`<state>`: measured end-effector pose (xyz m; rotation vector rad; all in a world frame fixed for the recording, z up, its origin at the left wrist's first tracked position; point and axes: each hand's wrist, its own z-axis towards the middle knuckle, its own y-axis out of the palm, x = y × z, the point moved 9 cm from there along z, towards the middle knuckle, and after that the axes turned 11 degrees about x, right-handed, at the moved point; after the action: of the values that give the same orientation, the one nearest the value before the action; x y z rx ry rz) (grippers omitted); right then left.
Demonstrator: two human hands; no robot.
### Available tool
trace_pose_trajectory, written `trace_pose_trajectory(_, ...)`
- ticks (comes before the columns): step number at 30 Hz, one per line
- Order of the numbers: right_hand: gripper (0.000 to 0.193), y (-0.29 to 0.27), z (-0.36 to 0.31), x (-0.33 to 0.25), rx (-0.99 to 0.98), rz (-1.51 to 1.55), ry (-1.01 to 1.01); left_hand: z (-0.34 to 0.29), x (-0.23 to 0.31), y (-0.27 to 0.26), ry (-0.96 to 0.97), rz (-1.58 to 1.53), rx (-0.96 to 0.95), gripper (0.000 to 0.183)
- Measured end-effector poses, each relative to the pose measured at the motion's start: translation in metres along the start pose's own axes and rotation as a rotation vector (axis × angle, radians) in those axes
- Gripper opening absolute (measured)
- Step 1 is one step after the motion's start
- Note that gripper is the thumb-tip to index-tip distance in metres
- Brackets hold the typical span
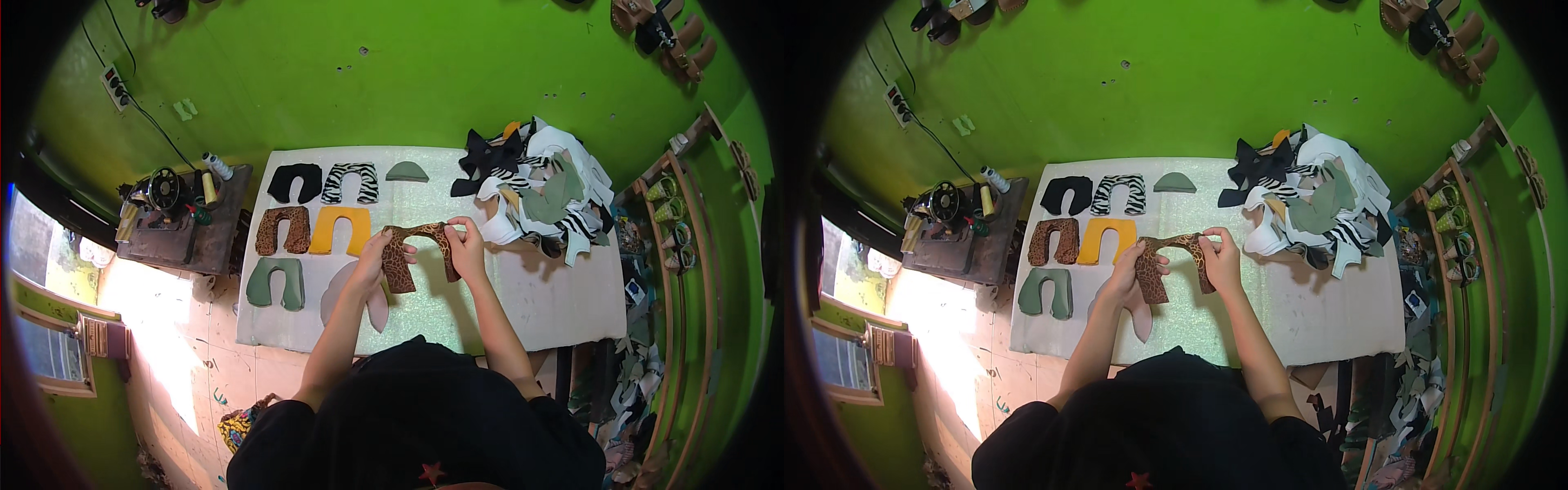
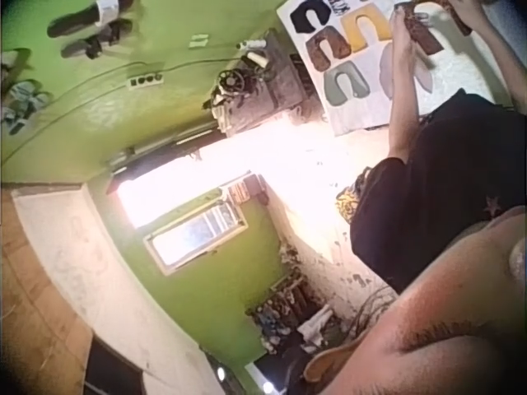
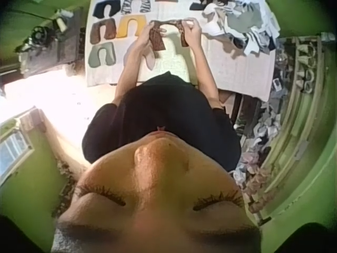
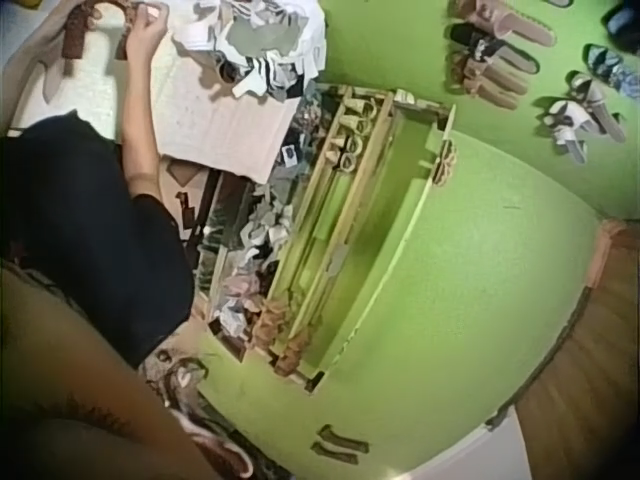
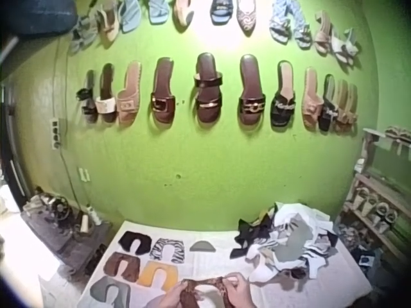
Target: Sort various fabric and leather shoe upper components by color and pattern on a workbench.
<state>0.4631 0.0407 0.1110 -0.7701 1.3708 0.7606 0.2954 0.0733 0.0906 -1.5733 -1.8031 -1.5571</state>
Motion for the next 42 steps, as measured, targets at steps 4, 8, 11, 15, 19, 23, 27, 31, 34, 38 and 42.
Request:
trace_pose_trajectory(4,0.025,0.018,-0.009,0.018,-0.027,0.133,0.239,-0.006,0.004,-0.013,-0.008,-0.083,-0.026,0.027)
trace_pose_trajectory(8,0.029,0.039,-0.02,0.031,-0.073,0.078,0.276,-0.013,0.005,-0.036,-0.014,0.05,-0.024,0.024)
trace_pose_trajectory(11,0.024,0.062,-0.027,0.048,-0.1,0.078,0.333,-0.015,0.004,-0.064,-0.016,0.139,0.039,0.024)
trace_pose_trajectory(15,0.015,0.102,-0.04,0.061,-0.248,-0.058,0.356,-0.021,0.019,-0.107,0.06,0.281,0.137,0.022)
trace_pose_trajectory(19,0.014,0.152,-0.041,0.071,-0.296,-0.111,0.334,-0.023,0.048,-0.166,0.164,0.425,0.299,0.018)
trace_pose_trajectory(23,0.015,0.207,-0.021,0.083,-0.33,-0.271,0.087,-0.011,0.066,-0.221,0.09,0.259,0.428,0.018)
trace_pose_trajectory(27,0.02,0.264,-0.003,0.086,-0.358,-0.401,-0.071,0.013,0.091,-0.275,0.116,0.359,0.51,0.023)
trace_pose_trajectory(31,0.021,0.329,0.004,0.086,-0.332,-0.511,-0.083,0.031,0.133,-0.36,0.386,0.739,0.744,0.025)
trace_pose_trajectory(34,0.017,0.344,0.014,0.094,-0.255,-0.558,-0.067,0.046,0.146,-0.36,0.381,0.763,0.723,0.025)
trace_pose_trajectory(38,0.022,0.353,0.016,0.098,-0.09,-0.528,-0.058,0.054,0.163,-0.366,0.449,0.9,0.775,0.03)
trace_pose_trajectory(42,0.024,0.363,0.015,0.109,-0.185,-0.572,-0.071,0.059,0.17,-0.352,0.531,1.019,0.823,0.031)
